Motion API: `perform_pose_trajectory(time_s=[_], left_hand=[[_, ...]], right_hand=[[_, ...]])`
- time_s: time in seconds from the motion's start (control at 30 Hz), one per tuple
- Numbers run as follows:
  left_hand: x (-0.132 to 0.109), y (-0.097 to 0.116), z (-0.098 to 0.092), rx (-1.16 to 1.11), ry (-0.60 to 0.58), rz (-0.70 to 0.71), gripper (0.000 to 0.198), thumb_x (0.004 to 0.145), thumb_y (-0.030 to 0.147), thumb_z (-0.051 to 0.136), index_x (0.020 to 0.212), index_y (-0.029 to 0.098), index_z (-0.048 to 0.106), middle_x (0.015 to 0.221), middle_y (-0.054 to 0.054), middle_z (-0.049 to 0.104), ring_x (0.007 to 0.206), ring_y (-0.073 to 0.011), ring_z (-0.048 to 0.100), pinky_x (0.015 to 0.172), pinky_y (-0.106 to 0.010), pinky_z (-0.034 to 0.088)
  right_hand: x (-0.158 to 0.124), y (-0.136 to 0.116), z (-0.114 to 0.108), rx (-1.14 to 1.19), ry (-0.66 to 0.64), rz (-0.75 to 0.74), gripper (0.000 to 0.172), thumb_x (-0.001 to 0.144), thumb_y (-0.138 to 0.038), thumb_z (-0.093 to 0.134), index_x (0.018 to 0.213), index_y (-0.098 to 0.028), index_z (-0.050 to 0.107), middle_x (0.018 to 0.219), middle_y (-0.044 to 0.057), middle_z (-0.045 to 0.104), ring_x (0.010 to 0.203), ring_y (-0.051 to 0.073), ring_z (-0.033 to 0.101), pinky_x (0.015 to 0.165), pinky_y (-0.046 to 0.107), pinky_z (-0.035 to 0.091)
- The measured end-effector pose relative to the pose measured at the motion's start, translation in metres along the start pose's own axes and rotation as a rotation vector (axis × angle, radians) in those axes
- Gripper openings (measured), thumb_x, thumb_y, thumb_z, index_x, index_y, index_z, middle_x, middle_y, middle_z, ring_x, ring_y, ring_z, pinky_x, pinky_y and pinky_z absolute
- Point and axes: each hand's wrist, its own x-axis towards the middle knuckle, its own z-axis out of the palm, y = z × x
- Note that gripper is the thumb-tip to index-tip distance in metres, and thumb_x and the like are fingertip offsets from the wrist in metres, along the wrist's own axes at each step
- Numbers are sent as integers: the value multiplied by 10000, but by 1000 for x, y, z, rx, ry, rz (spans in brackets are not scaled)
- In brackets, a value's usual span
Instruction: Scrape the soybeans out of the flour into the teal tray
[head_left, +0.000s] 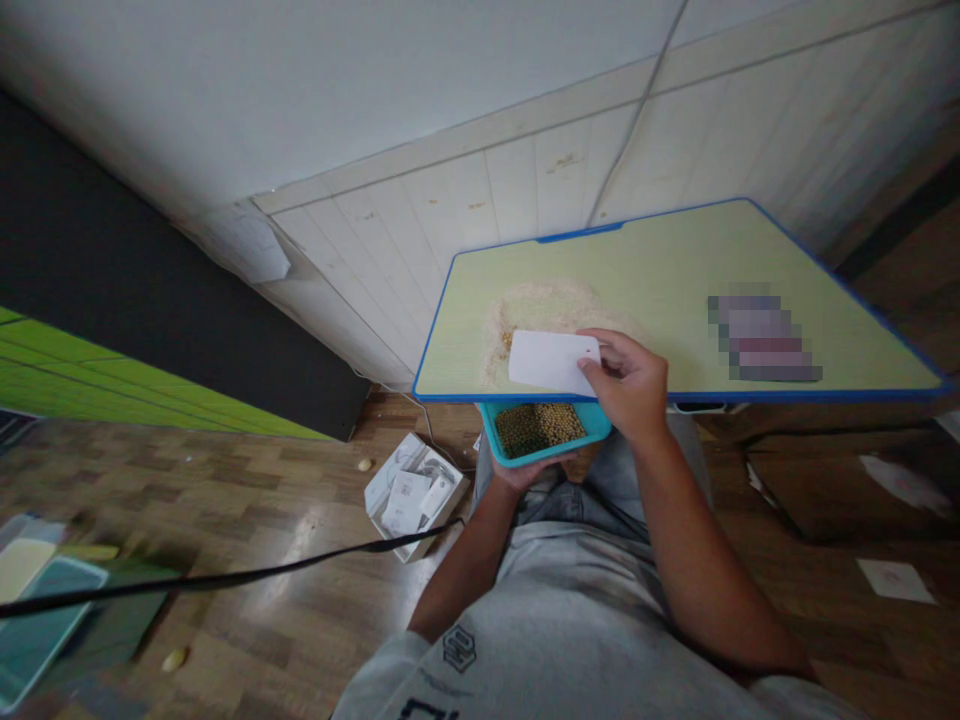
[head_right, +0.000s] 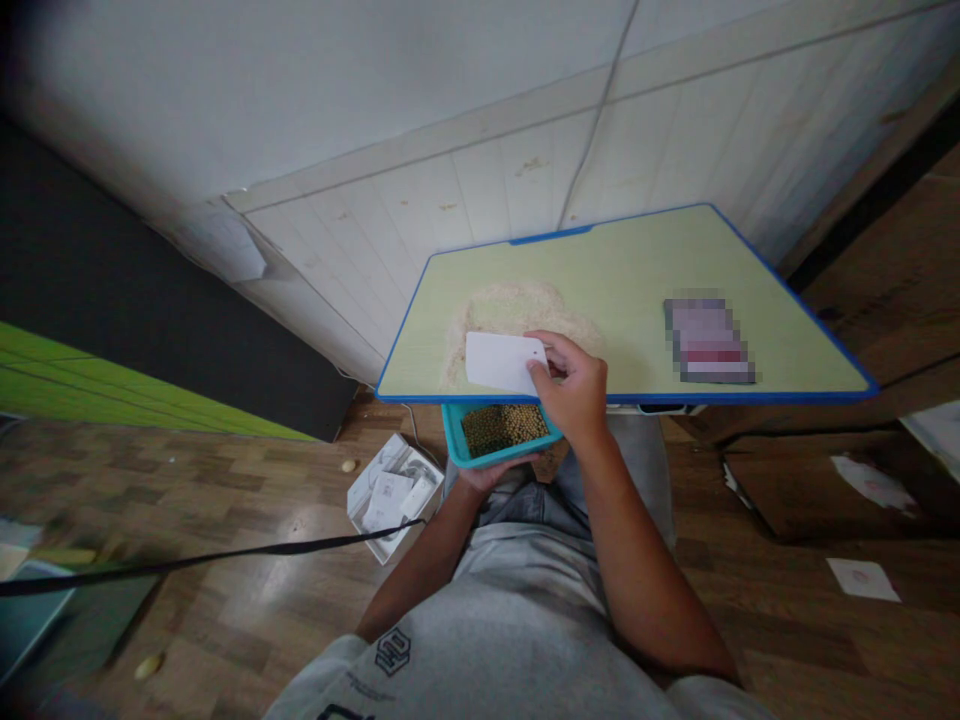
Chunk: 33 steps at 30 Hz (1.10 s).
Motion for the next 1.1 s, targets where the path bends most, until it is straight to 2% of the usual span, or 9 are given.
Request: perform_pose_trajectory(time_s=[0.17,0.3,0.53,0.67,0.8,0.9,0.97,1.1], left_hand=[[0,1,0,0,2,-23,897,937,899,921,1612,308,929,1810,-201,825,1794,-679,625,1369,-973,596],[-1,1,2,13,16,-36,907,888,878,946,1625,351,917,1776,-195,849,1807,-657,626,1365,-949,614],[-1,0,0,28,4,-35,948,902,930,901,1664,366,902,1774,-193,849,1759,-653,673,1340,-918,646],[1,-1,-1,17,34,-37,905,877,899,923,1615,376,907,1749,-185,865,1761,-631,678,1342,-927,641],[4,-3,-3,-14,46,-24,917,881,894,929,1624,355,907,1710,-199,884,1764,-644,665,1330,-960,630],[3,-2,-5,-9,17,-25,968,893,932,889,1641,319,894,1826,-198,813,1779,-658,652,1318,-974,637],[3,-1,-4,11,6,-27,986,904,950,868,1656,314,882,1887,-186,767,1806,-644,636,1328,-941,651],[1,1,-2,34,15,-26,1008,938,950,861,1735,332,850,1847,-189,799,1814,-617,646,1349,-910,650]], right_hand=[[3,7,-5,-15,85,9,410,906,-334,846,1287,-240,962,1114,103,1000,982,322,982,837,428,810],[8,8,-11,-78,182,-11,391,891,-311,821,1254,-240,949,1104,99,999,977,327,981,823,412,809],[6,4,-8,-67,278,-70,391,924,-341,821,1288,-261,940,1139,99,996,1003,334,977,839,414,806],[2,5,-3,-91,241,-70,376,978,-358,825,1330,-275,927,1203,105,985,1090,350,973,931,453,819],[0,6,3,-125,195,-73,364,1007,-364,814,1345,-291,929,1232,97,979,1110,349,963,1017,493,821],[0,6,8,-144,181,-93,366,995,-350,798,1327,-299,942,1228,86,985,1085,342,960,1030,507,822],[0,5,11,-138,175,-96,364,985,-348,796,1313,-300,947,1230,82,990,1085,340,959,1033,511,822],[0,7,15,-112,141,-83,368,981,-355,796,1313,-305,945,1244,71,996,1106,334,961,1044,510,822]])
